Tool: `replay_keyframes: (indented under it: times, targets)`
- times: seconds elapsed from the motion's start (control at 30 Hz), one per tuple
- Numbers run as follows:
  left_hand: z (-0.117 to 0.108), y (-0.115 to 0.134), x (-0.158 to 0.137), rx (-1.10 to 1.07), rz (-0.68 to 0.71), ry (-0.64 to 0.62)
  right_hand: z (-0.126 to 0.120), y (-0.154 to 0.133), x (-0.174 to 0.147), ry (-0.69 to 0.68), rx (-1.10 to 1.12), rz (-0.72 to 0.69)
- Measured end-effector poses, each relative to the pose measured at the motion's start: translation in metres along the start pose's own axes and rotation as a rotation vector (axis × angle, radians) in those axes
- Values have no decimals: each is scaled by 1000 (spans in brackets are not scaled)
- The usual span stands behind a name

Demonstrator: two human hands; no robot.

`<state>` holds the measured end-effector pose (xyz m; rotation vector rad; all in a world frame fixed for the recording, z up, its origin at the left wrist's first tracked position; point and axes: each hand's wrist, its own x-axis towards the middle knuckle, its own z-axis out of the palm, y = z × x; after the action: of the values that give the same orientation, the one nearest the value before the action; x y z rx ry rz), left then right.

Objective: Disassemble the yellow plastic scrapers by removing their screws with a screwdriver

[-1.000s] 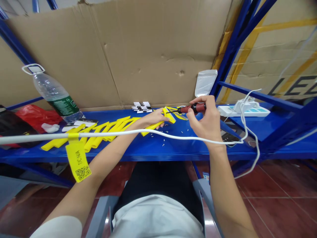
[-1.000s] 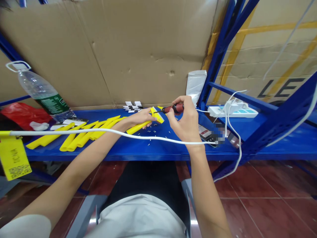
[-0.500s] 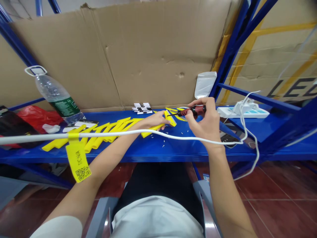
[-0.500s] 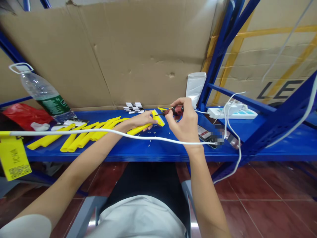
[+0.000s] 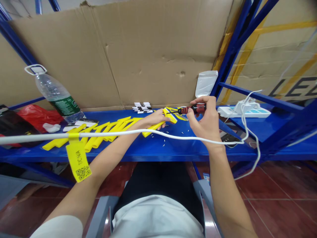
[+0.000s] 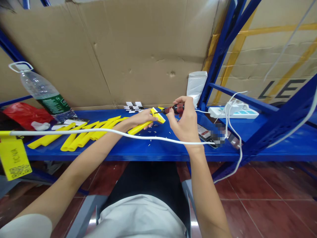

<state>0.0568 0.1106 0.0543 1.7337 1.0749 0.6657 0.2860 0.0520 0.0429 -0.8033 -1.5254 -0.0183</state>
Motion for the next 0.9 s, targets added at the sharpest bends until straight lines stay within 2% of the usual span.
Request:
replay_keyframes:
  times: [0.33,0.47,0.9]
  targets:
    - [0,-5,3,23,20,-40,-3,-11,2,-8,21,21]
    - [3,-2,-1,29,-7,-6,-5,-13,3,48,11,30]
    - [6,5,-4,15,-42,8,-4,-12,2,18,62,19]
